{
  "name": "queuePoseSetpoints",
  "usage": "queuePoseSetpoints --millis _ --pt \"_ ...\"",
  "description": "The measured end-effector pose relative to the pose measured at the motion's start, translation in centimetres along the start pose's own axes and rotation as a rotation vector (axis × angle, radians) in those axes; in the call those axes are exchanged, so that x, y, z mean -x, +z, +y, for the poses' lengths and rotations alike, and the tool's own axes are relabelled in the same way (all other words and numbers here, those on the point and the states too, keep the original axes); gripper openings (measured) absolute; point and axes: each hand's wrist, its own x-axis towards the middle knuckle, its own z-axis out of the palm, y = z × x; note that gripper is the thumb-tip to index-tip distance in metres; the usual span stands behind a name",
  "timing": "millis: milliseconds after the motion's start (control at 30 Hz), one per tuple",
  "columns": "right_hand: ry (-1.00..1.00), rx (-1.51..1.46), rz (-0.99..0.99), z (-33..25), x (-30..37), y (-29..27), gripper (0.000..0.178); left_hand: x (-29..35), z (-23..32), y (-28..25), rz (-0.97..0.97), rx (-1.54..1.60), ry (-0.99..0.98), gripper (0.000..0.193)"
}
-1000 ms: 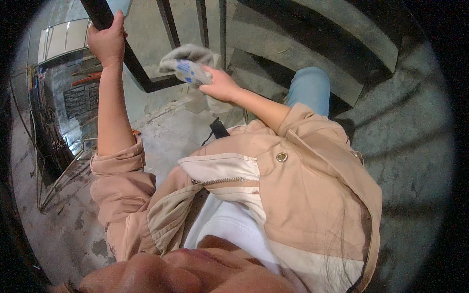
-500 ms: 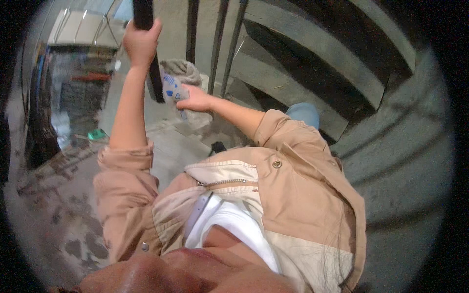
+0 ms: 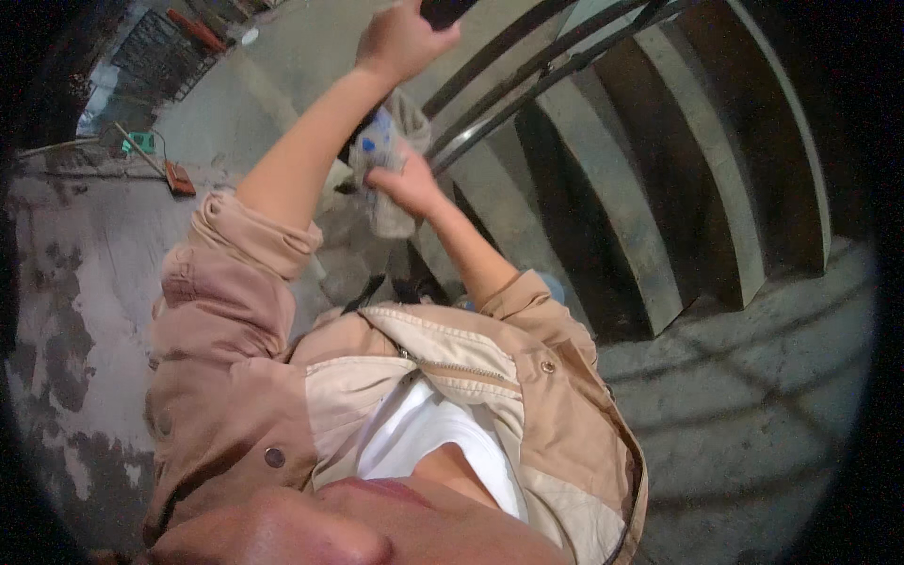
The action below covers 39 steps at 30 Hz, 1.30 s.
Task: The person wipes a metal railing with a cloth while ascending a spiral staircase, then walks into an adjacent room and places the cloth on a chair. The person uses a cloth to wipe the railing and handles the cloth throughout.
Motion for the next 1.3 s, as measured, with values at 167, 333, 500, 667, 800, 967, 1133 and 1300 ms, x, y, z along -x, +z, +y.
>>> queuePoseSetpoints --millis 167,333,500,667,800,967,1133,1300 --pt "0.266 0.714 0.03 1.6 -0.6 0.7 0.066 -1.3 -0.4 0.3 -0.105 0.004 0.056 0.048" --pt "0.246 0.579 -0.004 3.7 2.2 -2.0 0.071 -0.2 -0.9 0.6 -0.096 -0.001 -0.056 0.042" --pt "0.22 -0.071 0.555 -0.9 5.6 -7.8 0.051 0.4 -0.5 0.6 -0.129 0.035 -0.045 0.04" --pt "-0.461 0.069 0.738 -8.5 -0.1 -11.2 0.055 -0.5 -0.2 -0.2 -0.095 0.085 -0.023 0.039" --pt "0.019 0.792 0.433 -6.8 -2.1 -6.0 0.064 1.3 -0.3 0.1 -0.175 0.104 -0.043 0.045" --pt "0.259 0.928 0.025 -0.4 1.9 2.1 0.065 1.4 -0.3 1.1 -0.127 -0.03 -0.034 0.061" --pt "0.054 0.825 0.044 2.2 0.4 -2.3 0.059 -0.6 -0.9 2.2 -0.007 0.033 0.001 0.037" --pt "0.462 0.408 -0.113 6.9 4.8 -8.4 0.066 0.2 -1.0 2.4 -0.005 0.131 0.072 0.034"
